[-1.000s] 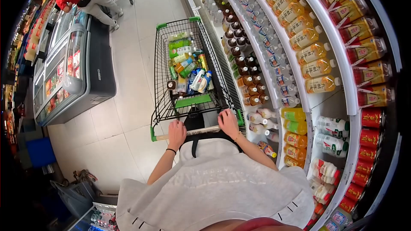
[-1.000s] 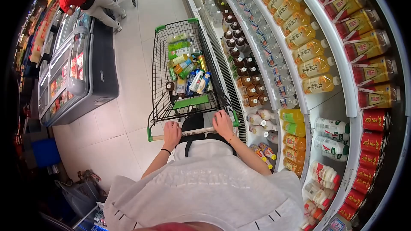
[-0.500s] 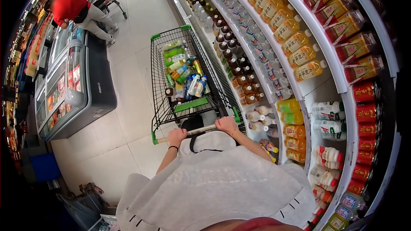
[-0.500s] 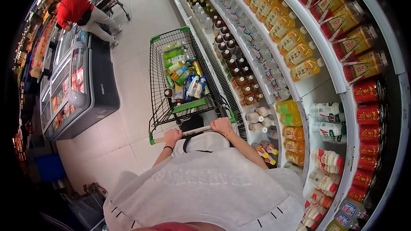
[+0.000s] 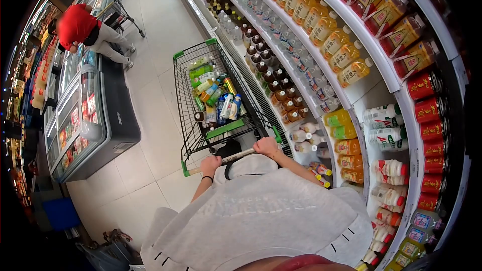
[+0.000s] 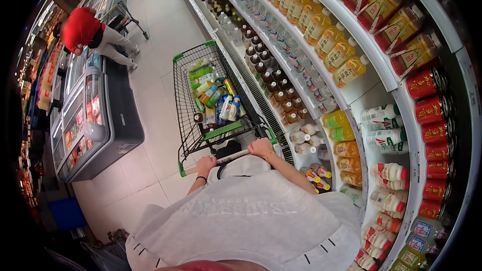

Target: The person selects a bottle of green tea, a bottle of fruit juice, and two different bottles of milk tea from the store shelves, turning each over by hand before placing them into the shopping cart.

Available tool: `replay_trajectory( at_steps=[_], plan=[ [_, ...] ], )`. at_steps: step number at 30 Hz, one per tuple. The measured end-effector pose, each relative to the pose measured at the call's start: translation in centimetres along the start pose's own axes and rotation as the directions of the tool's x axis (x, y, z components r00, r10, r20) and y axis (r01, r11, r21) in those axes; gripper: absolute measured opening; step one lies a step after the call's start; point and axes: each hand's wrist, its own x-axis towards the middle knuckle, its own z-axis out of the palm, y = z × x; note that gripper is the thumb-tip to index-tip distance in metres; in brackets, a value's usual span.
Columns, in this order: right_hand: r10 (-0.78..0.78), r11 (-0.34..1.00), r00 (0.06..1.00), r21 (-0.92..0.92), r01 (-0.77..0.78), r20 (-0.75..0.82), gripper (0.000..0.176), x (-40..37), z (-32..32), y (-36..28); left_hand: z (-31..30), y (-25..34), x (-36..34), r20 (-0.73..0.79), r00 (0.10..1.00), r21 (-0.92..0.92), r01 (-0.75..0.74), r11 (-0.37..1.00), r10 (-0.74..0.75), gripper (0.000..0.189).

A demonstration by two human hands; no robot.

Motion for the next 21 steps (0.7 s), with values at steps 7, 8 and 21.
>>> replay_trajectory(
  at_steps=[7,8,21],
  plan=[
    [0.009,1.000,1.000,0.004,-0.009,-0.013,0.048,0.2,-0.3,0.0,-0.2,0.0,0.5,0.017,1.000,-0.017,0.002,1.000,-0.002,0.050],
    [0.016,1.000,1.000,0.007,-0.016,-0.014,0.048,0.2,-0.1,0.1,0.0,0.0,0.5,0.006,1.000,-0.013,-0.006,1.000,0.006,0.049],
    [0.028,0.999,1.000,0.016,-0.028,-0.002,0.050,0.4,0.0,0.3,3.0,-1.9,1.0,-0.118,0.978,0.114,-0.160,0.980,0.174,0.040]
  ],
)
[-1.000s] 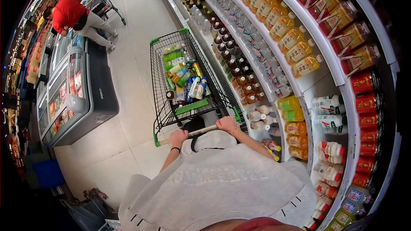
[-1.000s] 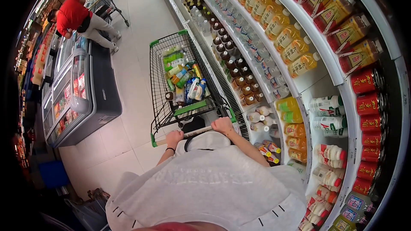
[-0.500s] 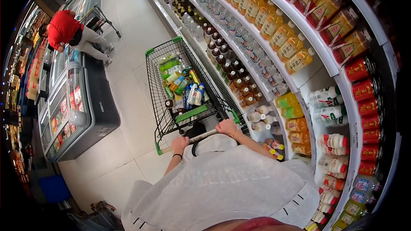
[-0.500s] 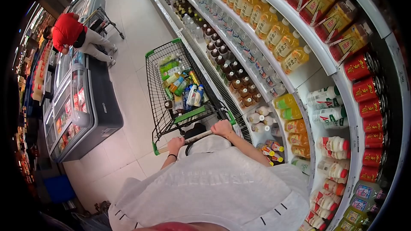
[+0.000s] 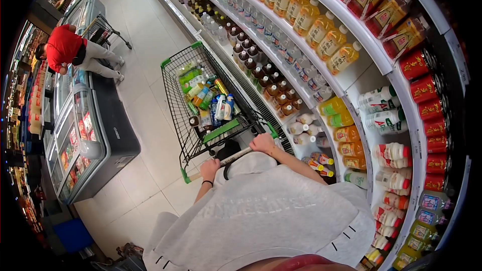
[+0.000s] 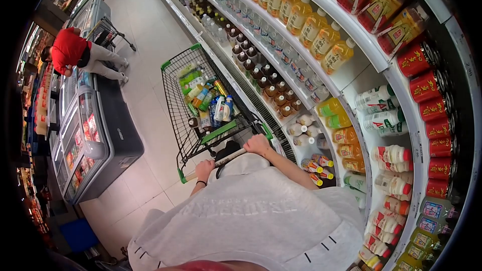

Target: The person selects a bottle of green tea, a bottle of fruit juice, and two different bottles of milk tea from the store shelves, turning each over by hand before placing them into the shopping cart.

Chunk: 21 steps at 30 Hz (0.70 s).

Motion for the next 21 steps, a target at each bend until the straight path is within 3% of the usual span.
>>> replay_trajectory(
  at_steps=[2,5,17,21],
  plan=[
    [-0.037,0.999,0.994,0.011,0.039,-0.107,0.046,0.0,0.4,0.1,0.0,-0.1,-0.1,0.013,1.000,-0.006,-0.005,1.000,0.005,0.039],
    [-0.032,0.999,0.995,0.004,0.032,-0.094,0.045,0.0,0.3,0.0,-0.7,0.0,0.1,0.074,0.997,-0.058,0.009,0.998,-0.005,0.050],
    [-0.030,1.000,0.995,0.004,0.031,-0.099,0.046,0.0,0.4,0.1,-3.4,1.4,0.0,0.100,0.991,-0.081,0.095,0.992,-0.087,0.050],
    [-0.013,1.000,0.997,-0.008,0.013,-0.073,0.046,0.1,0.7,0.1,-1.1,0.3,0.1,0.087,0.996,-0.048,0.038,0.998,-0.034,0.050]
  ],
)
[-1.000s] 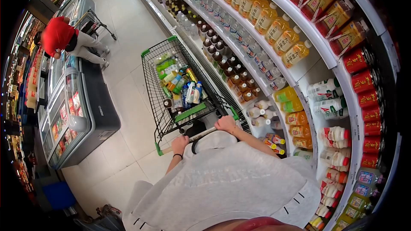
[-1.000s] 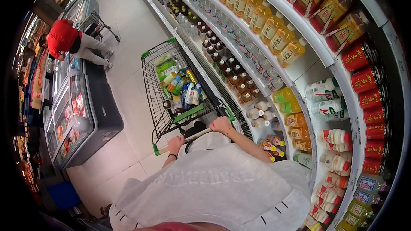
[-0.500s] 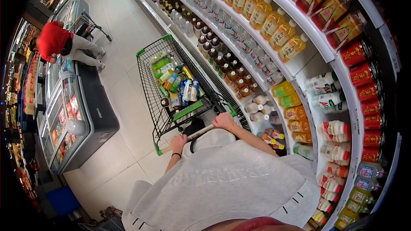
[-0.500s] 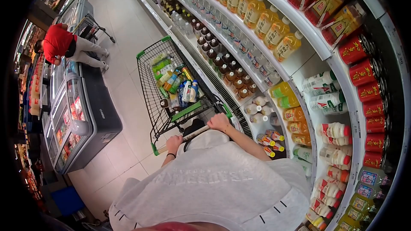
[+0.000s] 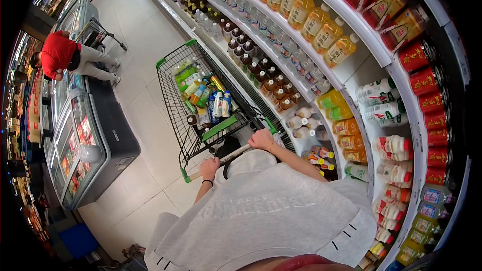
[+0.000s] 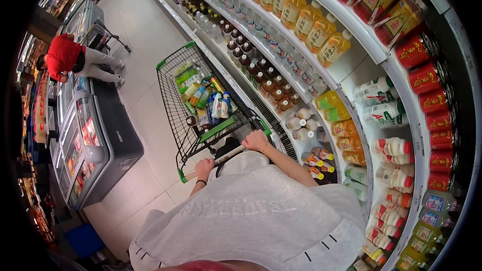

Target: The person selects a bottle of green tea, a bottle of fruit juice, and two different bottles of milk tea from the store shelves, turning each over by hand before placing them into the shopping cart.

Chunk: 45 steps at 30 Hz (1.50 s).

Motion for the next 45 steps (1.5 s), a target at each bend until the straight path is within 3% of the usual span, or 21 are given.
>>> replay_trajectory(
  at_steps=[2,8,12,14,17,27,29,32,38,45],
  plan=[
    [0.000,1.000,1.000,-0.006,0.000,0.008,0.045,0.0,0.0,0.0,-1.4,0.9,-0.3,0.013,0.998,-0.018,0.060,0.998,-0.059,0.050],
    [0.042,0.999,0.996,-0.014,-0.041,0.074,0.047,0.2,-1.0,-0.5,-2.7,1.2,-0.1,0.057,0.997,-0.036,0.057,0.998,-0.054,0.052],
    [0.072,0.997,0.994,-0.003,-0.072,0.088,0.046,0.6,-0.8,-0.5,-2.6,0.8,0.4,0.106,0.994,-0.014,-0.036,0.999,0.038,0.053],
    [0.071,0.997,0.989,-0.006,-0.071,0.127,0.046,0.9,-0.8,-0.4,-3.7,1.4,0.5,0.139,0.989,-0.032,0.046,0.998,-0.042,0.052],
    [0.071,0.997,0.987,-0.016,-0.070,0.141,0.045,1.4,-1.1,-0.4,-3.5,0.9,1.0,0.160,0.987,-0.013,0.006,1.000,-0.004,0.050],
    [0.035,0.999,0.999,-0.031,-0.035,0.022,0.047,4.2,-1.0,-0.5,-5.4,0.1,3.3,0.146,0.986,-0.015,-0.079,0.997,0.081,0.049],
    [0.040,0.999,0.999,-0.022,-0.040,0.024,0.047,4.9,-1.3,-0.6,-4.7,-0.4,4.3,0.154,0.988,-0.028,0.023,0.999,-0.018,0.050],
    [0.047,0.999,0.999,-0.017,-0.046,0.028,0.047,6.1,-1.4,-0.5,-5.7,-0.1,5.1,0.170,0.985,-0.024,0.041,0.999,-0.036,0.050],
    [0.073,0.997,0.996,-0.036,-0.071,0.044,0.046,8.1,-1.0,-0.4,-4.9,-2.1,7.2,0.187,0.980,0.009,-0.075,0.997,0.072,0.051],
    [0.066,0.997,0.995,-0.033,-0.064,0.071,0.044,11.2,-1.3,-0.5,-5.0,-3.4,9.7,0.166,0.985,-0.011,-0.043,0.999,0.044,0.052]
  ],
)
